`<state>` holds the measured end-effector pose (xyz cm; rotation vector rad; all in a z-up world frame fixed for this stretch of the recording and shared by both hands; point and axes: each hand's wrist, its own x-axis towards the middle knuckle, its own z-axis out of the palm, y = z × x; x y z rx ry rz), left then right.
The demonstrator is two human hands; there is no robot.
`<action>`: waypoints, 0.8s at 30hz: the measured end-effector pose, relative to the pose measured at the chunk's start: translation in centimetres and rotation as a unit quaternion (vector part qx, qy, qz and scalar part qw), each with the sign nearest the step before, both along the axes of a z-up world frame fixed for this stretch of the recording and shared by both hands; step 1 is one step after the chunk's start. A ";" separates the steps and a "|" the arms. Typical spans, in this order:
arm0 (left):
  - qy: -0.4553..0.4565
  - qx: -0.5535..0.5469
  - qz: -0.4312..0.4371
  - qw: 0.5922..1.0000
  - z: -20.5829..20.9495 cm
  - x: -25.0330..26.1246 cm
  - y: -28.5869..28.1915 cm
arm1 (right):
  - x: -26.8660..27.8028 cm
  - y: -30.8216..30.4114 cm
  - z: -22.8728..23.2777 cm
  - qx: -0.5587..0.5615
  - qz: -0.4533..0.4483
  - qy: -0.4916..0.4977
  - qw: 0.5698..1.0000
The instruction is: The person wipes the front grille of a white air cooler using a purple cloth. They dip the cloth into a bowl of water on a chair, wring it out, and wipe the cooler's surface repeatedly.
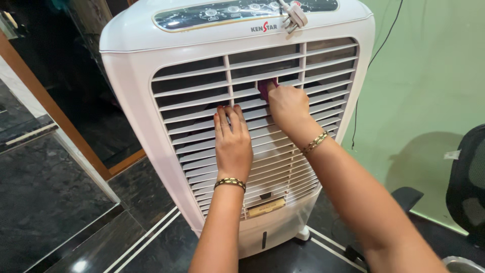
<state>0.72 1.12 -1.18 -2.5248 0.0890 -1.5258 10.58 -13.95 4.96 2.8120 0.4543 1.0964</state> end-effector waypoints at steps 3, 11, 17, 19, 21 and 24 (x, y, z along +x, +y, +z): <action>0.006 -0.006 -0.005 1.000 0.3 -0.1 0.1 | -1.8 0.4 0.5 0.062 0.046 0.060 0.995; 0.006 -0.026 -0.028 0.999 0.4 0.0 -0.2 | -3.5 -0.1 2.2 0.043 0.076 0.076 0.993; -0.007 -0.018 -0.016 1.000 -0.1 0.1 -0.2 | -0.3 1.4 1.3 0.042 0.016 0.064 0.997; -0.012 -0.011 -0.010 1.000 -0.2 0.2 -0.1 | -0.6 1.4 0.5 0.067 0.008 0.059 0.996; -0.002 -0.010 -0.008 1.000 -0.2 0.2 -0.1 | -1.7 1.6 -0.2 0.096 0.007 0.077 0.992; -0.008 -0.015 -0.014 1.000 -0.1 0.2 -0.1 | -3.9 1.1 -0.6 0.090 0.009 0.008 0.996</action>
